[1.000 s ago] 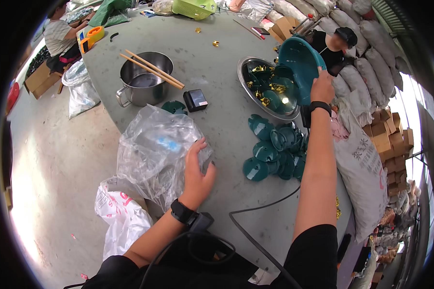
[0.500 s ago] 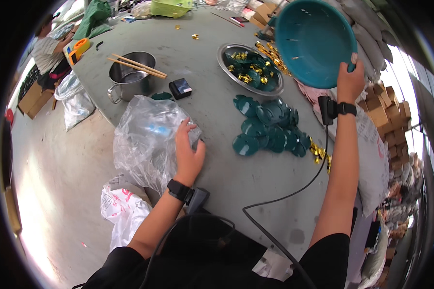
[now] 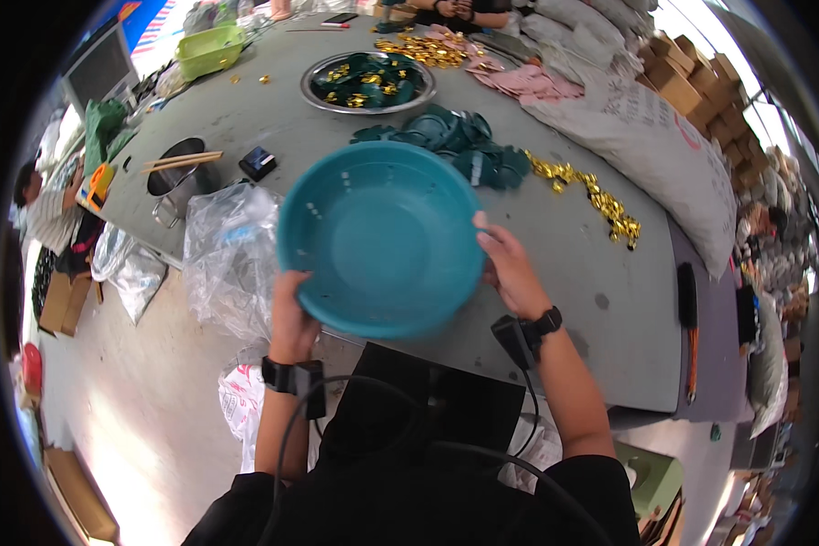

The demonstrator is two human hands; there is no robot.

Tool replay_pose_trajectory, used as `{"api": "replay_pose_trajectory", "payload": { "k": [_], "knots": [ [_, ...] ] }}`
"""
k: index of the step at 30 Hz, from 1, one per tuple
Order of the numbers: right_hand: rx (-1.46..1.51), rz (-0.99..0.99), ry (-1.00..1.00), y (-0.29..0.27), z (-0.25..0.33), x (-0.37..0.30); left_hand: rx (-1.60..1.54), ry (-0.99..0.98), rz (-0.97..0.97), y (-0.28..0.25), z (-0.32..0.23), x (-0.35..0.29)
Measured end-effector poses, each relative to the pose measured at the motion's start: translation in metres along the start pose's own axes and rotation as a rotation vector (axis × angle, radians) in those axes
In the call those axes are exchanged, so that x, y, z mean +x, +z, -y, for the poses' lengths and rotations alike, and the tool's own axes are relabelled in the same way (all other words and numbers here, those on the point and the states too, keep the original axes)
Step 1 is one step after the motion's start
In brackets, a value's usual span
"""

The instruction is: The person is assembling small gold-colored metal clips into green plastic bases.

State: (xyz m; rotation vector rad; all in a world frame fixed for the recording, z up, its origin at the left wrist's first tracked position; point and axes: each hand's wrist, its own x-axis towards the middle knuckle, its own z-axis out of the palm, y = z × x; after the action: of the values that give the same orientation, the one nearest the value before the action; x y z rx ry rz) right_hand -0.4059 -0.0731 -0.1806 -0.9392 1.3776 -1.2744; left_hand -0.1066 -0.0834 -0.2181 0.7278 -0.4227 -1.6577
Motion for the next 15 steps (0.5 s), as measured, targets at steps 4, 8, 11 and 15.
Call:
{"api": "replay_pose_trajectory", "payload": {
  "k": [4,8,11,15],
  "knots": [
    [-0.028,0.095,-0.010,-0.020,-0.008,0.018,0.004,0.246,-0.019,0.001,-0.023,0.002],
    [-0.207,-0.110,-0.277,-0.051,-0.047,0.079,0.111,0.470,-0.190,0.005,-0.035,0.021],
    [-0.230,-0.151,-0.245,-0.049,-0.053,0.105,0.129,0.572,-0.285,-0.006,-0.044,0.043],
    [-0.434,-0.278,-0.403,-0.051,-0.068,0.153,0.216,0.715,-0.477,0.007,-0.048,0.063]
  ]
}}
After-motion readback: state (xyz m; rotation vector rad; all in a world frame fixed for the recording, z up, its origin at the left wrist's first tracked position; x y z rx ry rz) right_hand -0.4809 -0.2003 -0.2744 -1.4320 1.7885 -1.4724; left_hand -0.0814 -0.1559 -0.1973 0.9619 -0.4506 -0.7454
